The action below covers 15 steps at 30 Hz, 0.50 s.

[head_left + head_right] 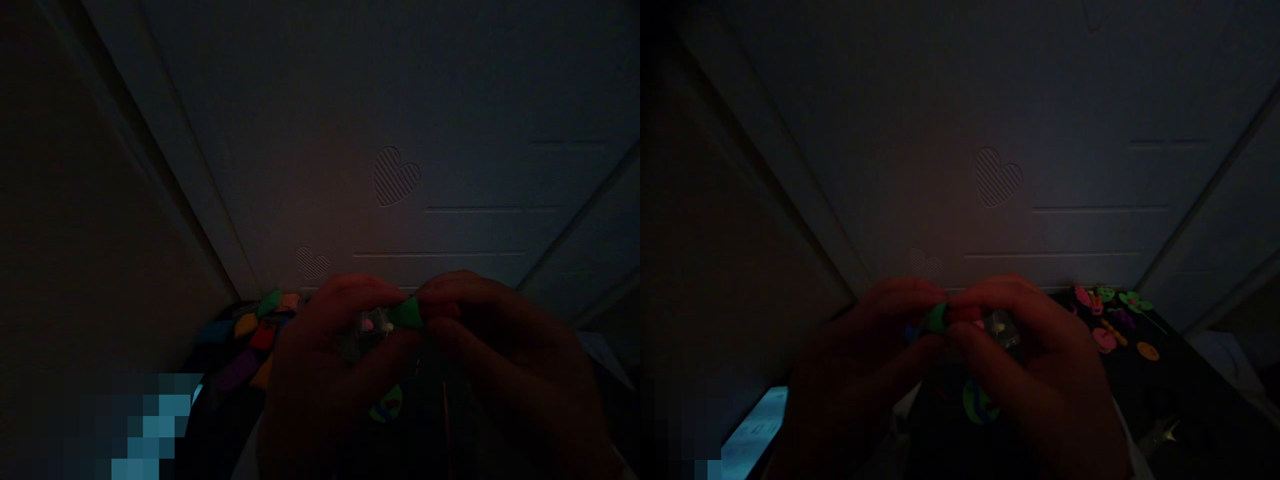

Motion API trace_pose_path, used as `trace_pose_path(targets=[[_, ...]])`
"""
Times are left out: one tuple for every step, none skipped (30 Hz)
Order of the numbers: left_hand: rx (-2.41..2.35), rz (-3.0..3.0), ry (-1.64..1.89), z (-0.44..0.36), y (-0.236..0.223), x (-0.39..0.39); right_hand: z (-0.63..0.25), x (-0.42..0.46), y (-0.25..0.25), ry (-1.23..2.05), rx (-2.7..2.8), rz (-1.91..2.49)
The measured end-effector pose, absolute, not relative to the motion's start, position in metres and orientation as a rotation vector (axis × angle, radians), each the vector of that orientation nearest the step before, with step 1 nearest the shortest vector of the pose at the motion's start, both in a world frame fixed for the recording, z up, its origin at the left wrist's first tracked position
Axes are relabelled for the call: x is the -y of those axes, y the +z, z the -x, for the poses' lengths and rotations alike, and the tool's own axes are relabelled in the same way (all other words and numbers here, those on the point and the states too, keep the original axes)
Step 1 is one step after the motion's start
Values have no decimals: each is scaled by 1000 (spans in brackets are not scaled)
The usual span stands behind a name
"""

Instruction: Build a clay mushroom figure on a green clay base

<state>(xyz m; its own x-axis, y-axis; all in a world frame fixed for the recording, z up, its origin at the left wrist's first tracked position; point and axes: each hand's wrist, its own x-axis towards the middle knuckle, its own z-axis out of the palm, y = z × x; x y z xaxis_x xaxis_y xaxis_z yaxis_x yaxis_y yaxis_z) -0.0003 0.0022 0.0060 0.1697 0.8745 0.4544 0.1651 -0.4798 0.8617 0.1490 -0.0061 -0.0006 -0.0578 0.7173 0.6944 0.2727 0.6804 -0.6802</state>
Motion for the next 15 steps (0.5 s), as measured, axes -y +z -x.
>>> trace_pose_path(targets=[[-987,-1782,1354,0,6,-3,-149,6,-1,449,1634,814],[-977,-1776,1353,0,6,-3,-149,6,0,459,1638,808],[-964,-1762,1345,1,6,-4,-149,7,0,468,1642,802],[-950,-1736,1330,2,5,-4,-149,7,0,478,1642,802],[-924,-1691,1314,3,4,-5,-149,8,1,489,1637,799],[-881,-1627,1285,4,3,-5,-149,9,1,507,1624,796],[-831,-1548,1249,5,1,-6,-150,10,1,523,1604,789],[-782,-1461,1209,6,0,-7,-150,10,2,538,1586,779],[-733,-1369,1171,7,-1,-9,-150,11,2,542,1575,765],[-700,-1279,1137,7,-2,-10,-150,11,2,539,1575,754],[-680,-1206,1107,7,-2,-11,-150,12,3,527,1582,750],[-673,-1151,1082,7,-1,-12,-150,12,3,504,1596,757],[-671,-1107,1062,6,-1,-13,-150,12,3,469,1611,768],[-662,-1078,1047,5,0,-13,-149,12,3,429,1626,783],[-657,-1063,1031,5,1,-13,-149,12,2,387,1642,792]])
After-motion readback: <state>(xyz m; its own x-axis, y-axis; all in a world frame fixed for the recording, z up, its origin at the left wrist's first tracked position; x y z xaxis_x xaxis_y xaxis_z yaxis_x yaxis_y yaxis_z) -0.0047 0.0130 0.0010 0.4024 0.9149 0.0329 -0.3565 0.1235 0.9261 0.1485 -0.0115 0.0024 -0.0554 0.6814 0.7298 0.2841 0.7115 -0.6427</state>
